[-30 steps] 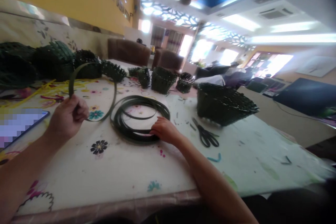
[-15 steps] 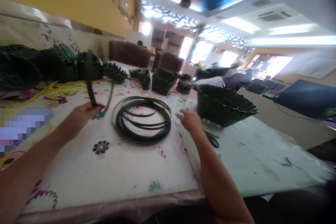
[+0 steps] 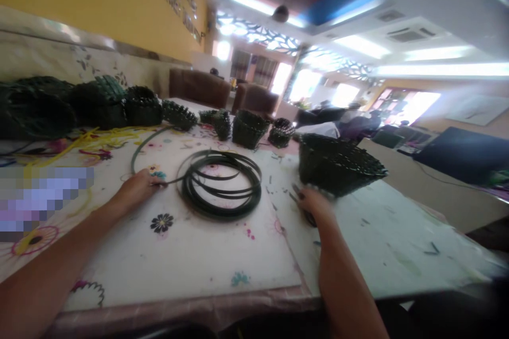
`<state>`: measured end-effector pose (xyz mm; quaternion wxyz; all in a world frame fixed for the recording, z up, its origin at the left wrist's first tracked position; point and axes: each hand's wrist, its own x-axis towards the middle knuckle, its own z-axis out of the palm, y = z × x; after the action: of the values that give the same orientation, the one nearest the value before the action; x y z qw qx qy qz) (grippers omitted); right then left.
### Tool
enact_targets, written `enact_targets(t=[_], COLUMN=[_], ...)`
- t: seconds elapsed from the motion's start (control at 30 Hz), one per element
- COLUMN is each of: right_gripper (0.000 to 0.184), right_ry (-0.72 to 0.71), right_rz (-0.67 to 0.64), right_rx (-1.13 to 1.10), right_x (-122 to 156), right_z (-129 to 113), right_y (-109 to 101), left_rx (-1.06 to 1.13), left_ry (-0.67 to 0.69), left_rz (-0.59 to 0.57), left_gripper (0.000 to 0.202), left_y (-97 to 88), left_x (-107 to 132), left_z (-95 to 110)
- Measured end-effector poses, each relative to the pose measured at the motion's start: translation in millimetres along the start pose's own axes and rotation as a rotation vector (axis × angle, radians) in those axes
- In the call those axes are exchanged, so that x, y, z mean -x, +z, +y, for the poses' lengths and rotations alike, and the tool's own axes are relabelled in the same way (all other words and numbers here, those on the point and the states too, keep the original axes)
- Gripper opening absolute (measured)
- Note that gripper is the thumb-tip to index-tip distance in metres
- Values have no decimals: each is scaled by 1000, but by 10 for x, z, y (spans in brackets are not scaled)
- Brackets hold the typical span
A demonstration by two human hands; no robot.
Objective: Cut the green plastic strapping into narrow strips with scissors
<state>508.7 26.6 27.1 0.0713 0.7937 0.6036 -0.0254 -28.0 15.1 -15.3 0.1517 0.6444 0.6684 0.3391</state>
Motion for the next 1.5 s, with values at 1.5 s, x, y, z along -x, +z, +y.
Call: enact_targets(t=[1.5], right_gripper=[79], right_ry=[-649], right_rz=[390], right_rx=[-477], right_x=[482], right_z=[-1588], right_y=[70], left_rx=[679], left_ry=[-500], left_rz=[260], left_gripper=[32], left_y=[-28], left_x=[84], left_z=[331])
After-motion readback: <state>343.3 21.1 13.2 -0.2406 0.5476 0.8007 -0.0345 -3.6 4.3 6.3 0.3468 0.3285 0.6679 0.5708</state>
